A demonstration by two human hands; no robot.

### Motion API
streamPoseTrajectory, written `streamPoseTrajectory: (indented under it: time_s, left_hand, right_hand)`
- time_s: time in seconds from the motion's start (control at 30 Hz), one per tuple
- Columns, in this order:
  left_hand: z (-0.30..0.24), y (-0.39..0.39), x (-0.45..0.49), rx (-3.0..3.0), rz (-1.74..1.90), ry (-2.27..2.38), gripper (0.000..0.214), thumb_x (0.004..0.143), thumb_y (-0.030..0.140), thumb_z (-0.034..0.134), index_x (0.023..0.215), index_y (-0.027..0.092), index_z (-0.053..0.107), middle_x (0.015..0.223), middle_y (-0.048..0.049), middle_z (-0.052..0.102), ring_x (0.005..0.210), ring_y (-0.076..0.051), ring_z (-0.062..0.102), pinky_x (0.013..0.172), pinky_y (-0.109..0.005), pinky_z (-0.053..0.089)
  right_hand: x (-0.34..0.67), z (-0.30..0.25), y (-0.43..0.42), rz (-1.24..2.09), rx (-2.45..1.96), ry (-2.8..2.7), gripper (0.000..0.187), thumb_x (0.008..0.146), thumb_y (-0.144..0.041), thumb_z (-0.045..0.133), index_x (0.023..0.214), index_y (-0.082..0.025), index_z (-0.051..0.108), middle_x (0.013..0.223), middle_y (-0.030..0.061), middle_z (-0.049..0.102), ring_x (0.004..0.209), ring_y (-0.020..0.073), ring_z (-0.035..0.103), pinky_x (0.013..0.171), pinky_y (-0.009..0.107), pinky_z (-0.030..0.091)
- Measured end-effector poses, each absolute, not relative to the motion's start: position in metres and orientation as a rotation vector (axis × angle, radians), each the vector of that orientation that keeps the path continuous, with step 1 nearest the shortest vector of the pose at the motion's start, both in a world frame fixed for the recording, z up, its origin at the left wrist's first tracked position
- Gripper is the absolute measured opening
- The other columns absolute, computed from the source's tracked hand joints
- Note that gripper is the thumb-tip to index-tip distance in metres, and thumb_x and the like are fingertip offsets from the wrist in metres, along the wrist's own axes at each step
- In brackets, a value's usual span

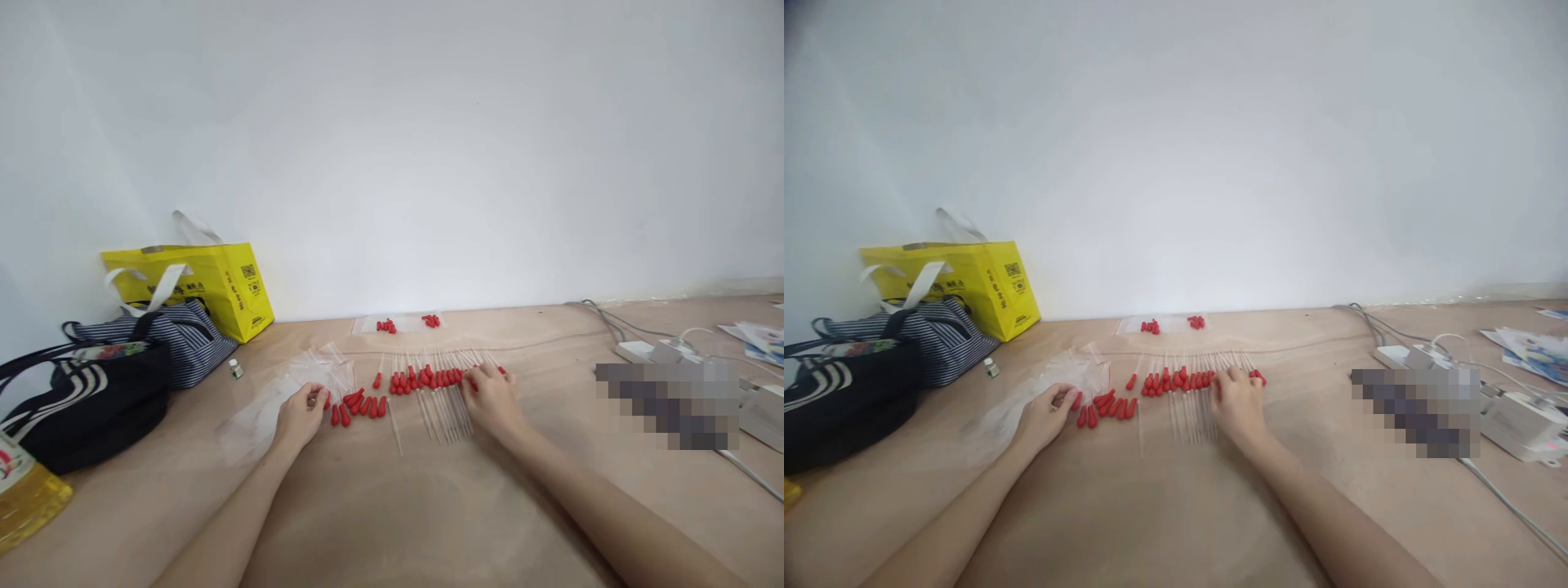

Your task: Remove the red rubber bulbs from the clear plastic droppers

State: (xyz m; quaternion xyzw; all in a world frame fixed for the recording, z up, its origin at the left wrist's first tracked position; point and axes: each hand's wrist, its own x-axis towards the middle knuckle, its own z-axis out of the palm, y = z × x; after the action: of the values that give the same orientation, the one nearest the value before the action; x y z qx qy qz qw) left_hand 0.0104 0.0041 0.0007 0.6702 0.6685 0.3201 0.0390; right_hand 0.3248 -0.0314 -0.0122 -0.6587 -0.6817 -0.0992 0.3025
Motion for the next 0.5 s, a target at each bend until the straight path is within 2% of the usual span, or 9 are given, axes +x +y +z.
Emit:
streamPoseTrajectory:
  time_s: [0.07, 0.17, 0.27, 0.37, 0.5]
  left_hand:
    - [0.002, 0.003, 0.012, 2.093, 0.995, 2.063, 0.019, 0.072, 0.033, 0.041, 0.071, 0.020, 0.054, 0.068, -0.0024, 0.065, 0.068, -0.018, 0.061, 0.062, -0.026, 0.045]
    - [0.006, -0.004, 0.019, 2.168, 1.027, 2.074, 0.015, 0.071, 0.031, 0.043, 0.066, 0.020, 0.051, 0.070, -0.0034, 0.061, 0.073, -0.020, 0.058, 0.067, -0.029, 0.042]
    - [0.010, -0.016, 0.031, 2.303, 0.938, 2.040, 0.011, 0.073, 0.028, 0.043, 0.065, 0.021, 0.047, 0.067, -0.0012, 0.057, 0.068, -0.018, 0.056, 0.062, -0.027, 0.040]
    - [0.011, -0.028, 0.041, 2.416, 0.753, 2.036, 0.010, 0.074, 0.024, 0.045, 0.065, 0.020, 0.045, 0.065, -0.0002, 0.054, 0.063, -0.016, 0.054, 0.057, -0.025, 0.039]
    - [0.009, -0.033, 0.045, 2.444, 0.656, 2.088, 0.011, 0.075, 0.023, 0.047, 0.066, 0.019, 0.047, 0.071, -0.0024, 0.053, 0.063, -0.016, 0.054, 0.059, -0.026, 0.040]
  right_hand:
    - [0.343, -0.008, -0.029, -0.212, -1.881, -1.708, 0.017, 0.079, -0.024, 0.043, 0.074, -0.017, 0.058, 0.076, 0.0045, 0.060, 0.076, 0.0170, 0.051, 0.068, 0.030, 0.022]
    - [0.354, -0.004, -0.032, -0.057, -1.979, -1.740, 0.025, 0.078, -0.035, 0.045, 0.065, -0.018, 0.057, 0.070, 0.0032, 0.062, 0.071, 0.0167, 0.053, 0.070, 0.031, 0.023]
    - [0.348, -0.006, -0.037, 0.024, -2.013, -1.827, 0.028, 0.076, -0.040, 0.046, 0.063, -0.019, 0.058, 0.071, 0.0037, 0.063, 0.074, 0.0182, 0.054, 0.071, 0.032, 0.025]
    - [0.340, -0.010, -0.037, 0.011, -2.052, -1.853, 0.024, 0.076, -0.036, 0.047, 0.066, -0.018, 0.059, 0.076, 0.0045, 0.064, 0.078, 0.0195, 0.056, 0.070, 0.032, 0.026]
    - [0.336, -0.015, -0.034, 0.028, -2.092, -1.831, 0.020, 0.077, -0.029, 0.045, 0.068, -0.018, 0.059, 0.073, 0.0049, 0.065, 0.078, 0.0195, 0.057, 0.068, 0.032, 0.026]
